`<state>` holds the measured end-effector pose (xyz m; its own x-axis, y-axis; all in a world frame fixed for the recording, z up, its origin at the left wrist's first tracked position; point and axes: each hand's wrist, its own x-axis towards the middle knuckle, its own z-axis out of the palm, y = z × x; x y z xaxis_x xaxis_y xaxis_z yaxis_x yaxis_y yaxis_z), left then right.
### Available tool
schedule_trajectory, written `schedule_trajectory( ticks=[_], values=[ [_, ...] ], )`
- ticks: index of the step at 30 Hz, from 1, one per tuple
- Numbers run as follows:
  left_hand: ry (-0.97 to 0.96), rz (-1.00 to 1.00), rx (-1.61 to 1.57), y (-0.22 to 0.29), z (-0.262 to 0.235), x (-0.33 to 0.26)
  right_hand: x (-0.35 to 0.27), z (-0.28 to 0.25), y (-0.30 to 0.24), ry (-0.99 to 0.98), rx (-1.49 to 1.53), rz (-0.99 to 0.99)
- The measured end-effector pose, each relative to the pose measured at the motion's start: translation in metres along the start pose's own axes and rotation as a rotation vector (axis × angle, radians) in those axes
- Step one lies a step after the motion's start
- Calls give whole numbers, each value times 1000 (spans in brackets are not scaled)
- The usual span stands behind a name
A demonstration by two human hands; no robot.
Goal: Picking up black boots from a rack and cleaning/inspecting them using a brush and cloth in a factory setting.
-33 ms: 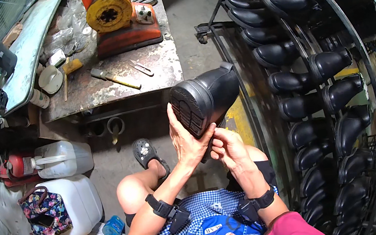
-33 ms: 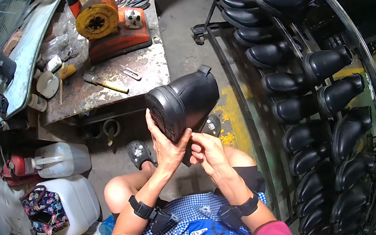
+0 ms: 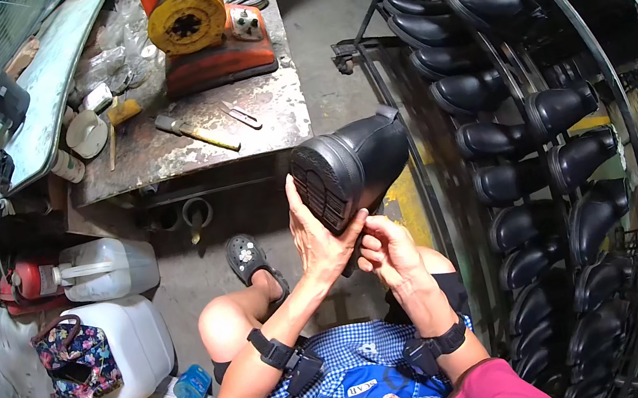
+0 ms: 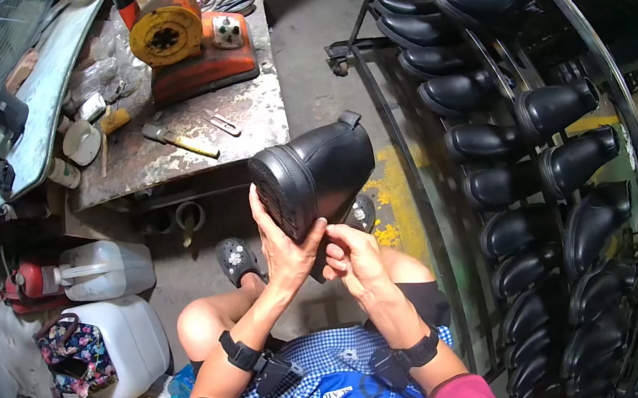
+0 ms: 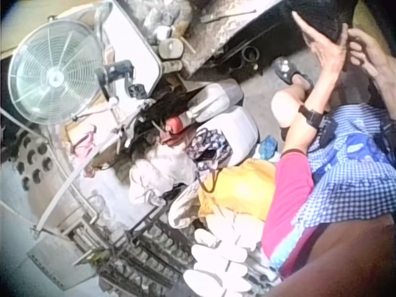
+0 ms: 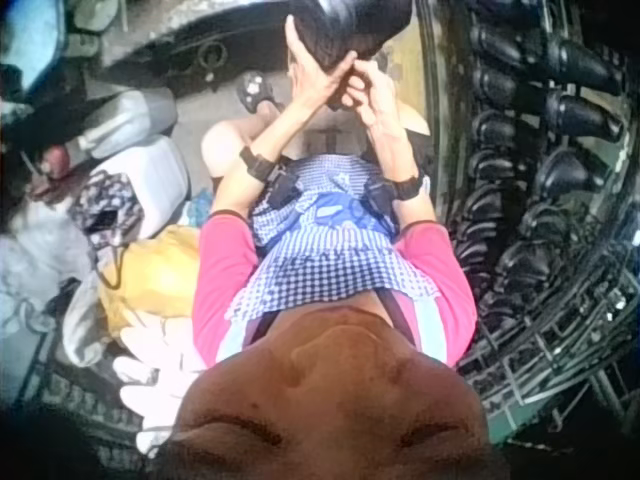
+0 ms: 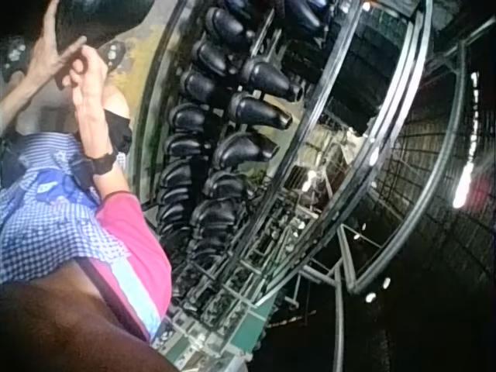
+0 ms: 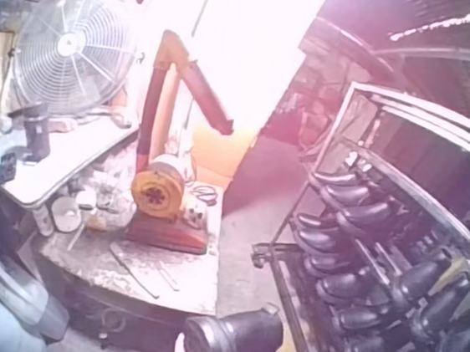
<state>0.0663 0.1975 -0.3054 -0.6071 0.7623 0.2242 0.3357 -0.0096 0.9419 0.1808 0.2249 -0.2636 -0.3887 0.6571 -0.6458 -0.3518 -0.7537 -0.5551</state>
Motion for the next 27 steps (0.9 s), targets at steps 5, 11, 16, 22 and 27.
schedule_trajectory(
  ticks=[5, 11, 16, 22, 27],
  values=[
    [-31, 8, 8, 2, 1, -1, -5, -2, -9, -137, 44, 221],
    [-146, -44, -146, 4, 1, 0, -3, -23, -42, -388, 445, 311],
    [-269, -29, -309, 1, 3, -5, -24, -29, -93, -339, 535, 35],
    [-510, -686, -1180, -9, -8, 7, -37, -31, -86, -375, 90, -527],
    [-542, -761, -1531, 6, -10, 13, -42, -14, -63, -63, -757, -742]
  ],
)
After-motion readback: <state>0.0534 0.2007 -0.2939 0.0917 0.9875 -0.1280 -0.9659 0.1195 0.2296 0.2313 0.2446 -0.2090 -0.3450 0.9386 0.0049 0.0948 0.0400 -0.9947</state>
